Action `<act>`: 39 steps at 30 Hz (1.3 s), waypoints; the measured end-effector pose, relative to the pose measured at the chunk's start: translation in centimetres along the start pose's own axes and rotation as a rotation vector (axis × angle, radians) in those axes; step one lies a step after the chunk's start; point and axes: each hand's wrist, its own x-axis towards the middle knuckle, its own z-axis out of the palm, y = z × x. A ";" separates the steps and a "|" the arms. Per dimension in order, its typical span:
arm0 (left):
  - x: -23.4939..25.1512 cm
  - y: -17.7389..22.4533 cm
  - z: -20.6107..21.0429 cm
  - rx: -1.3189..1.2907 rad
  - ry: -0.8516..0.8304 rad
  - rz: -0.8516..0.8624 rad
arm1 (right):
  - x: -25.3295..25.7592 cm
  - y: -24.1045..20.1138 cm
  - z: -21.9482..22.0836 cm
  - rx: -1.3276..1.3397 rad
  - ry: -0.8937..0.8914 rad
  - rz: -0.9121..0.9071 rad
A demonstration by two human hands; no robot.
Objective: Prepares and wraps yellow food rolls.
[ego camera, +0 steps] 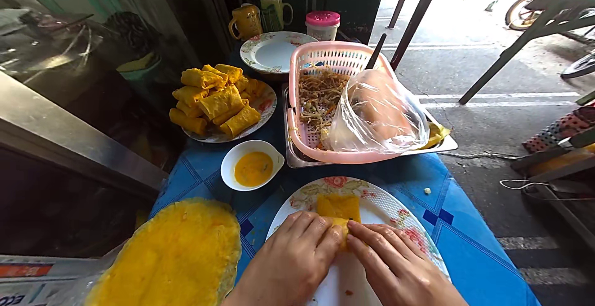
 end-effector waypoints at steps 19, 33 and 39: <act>4.5 -2.2 0.2 -0.145 -0.113 -0.314 | 7.6 6.3 -1.8 0.505 -0.388 0.432; 3.1 -0.2 -1.1 -0.204 0.023 -0.498 | 3.5 4.7 1.9 -0.076 0.086 -0.094; 2.2 4.9 -4.0 -1.497 -0.003 -1.232 | 3.6 4.8 2.5 0.022 0.117 -0.028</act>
